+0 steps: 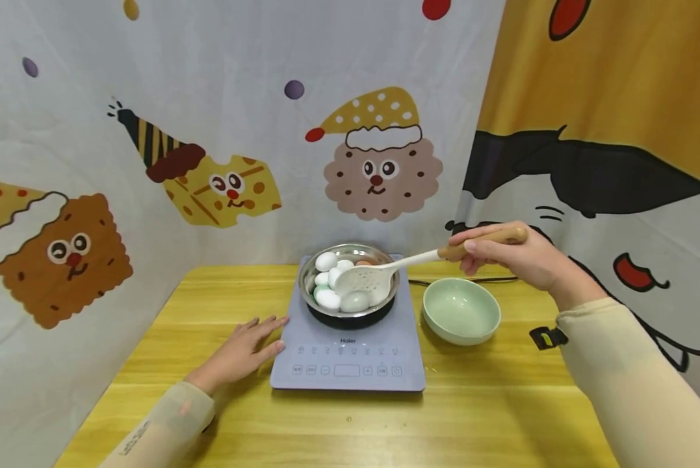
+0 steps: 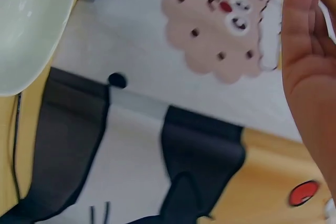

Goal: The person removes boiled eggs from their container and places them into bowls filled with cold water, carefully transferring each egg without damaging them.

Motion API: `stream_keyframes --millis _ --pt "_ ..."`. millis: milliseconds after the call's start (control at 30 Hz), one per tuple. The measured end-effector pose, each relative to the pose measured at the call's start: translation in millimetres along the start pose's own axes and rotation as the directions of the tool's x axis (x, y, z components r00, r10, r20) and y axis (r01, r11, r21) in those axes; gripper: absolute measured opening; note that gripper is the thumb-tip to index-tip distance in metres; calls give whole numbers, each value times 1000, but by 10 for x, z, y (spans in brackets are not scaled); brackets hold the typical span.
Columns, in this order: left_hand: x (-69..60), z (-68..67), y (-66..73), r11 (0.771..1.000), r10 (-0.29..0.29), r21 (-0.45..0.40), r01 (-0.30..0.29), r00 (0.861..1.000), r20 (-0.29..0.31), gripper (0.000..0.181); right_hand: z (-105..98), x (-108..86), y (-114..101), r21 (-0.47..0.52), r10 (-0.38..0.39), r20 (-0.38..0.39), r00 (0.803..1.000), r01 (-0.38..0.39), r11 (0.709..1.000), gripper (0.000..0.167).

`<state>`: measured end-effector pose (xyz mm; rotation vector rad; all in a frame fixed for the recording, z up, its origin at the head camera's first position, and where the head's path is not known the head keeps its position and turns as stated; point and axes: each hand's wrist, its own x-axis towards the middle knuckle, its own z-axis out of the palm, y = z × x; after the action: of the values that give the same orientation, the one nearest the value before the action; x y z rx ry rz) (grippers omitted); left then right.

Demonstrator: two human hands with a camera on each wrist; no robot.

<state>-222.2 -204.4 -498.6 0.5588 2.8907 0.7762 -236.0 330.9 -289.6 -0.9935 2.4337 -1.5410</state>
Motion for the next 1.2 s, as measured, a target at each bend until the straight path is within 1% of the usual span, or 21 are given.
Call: stream_keyframes --millis 33,100,167,267,367,500,600,767,900,1000,1100,1200 --pt "1 2 -2 1000 1 3 -1 1000 -2 62 -40 33 44 70 -6 34 999 4 998 35" --pt "4 6 -2 1000 1 5 -1 1000 -3 62 -109 98 119 198 -8 92 996 -11 980 37" --pt "6 3 -2 1000 -1 5 1 1000 -1 62 -151 158 177 278 22 114 993 -53 959 37" --pt "7 0 -2 1000 -2 5 2 1000 2 63 -180 242 251 311 83 109 991 -113 944 37" --pt "-1 -6 -2 1000 -8 7 8 1000 7 63 -204 335 334 357 134 126 983 -171 918 39" --pt "-13 -15 6 1000 -20 7 20 1000 13 63 -234 468 447 451 191 169 967 -248 857 42" --pt "-12 -18 12 1000 -24 8 24 1000 14 63 -238 535 528 500 232 182 955 -293 815 43" --pt "-9 -15 10 1000 -14 12 14 1000 10 63 -219 571 685 573 254 187 949 -315 757 46" --pt "-19 -19 8 1000 -7 10 7 1000 12 63 -209 567 807 605 269 187 945 -327 726 48" --pt "-16 -22 7 1000 -9 7 9 1000 13 63 -200 564 882 626 304 180 936 -347 699 49" --pt "-12 -22 8 1000 5 10 -5 1000 0 63 -190 560 944 646 347 166 923 -368 669 51" --pt "-11 -24 13 1000 12 13 -12 1000 -1 63 -181 548 988 652 376 152 914 -379 656 51"
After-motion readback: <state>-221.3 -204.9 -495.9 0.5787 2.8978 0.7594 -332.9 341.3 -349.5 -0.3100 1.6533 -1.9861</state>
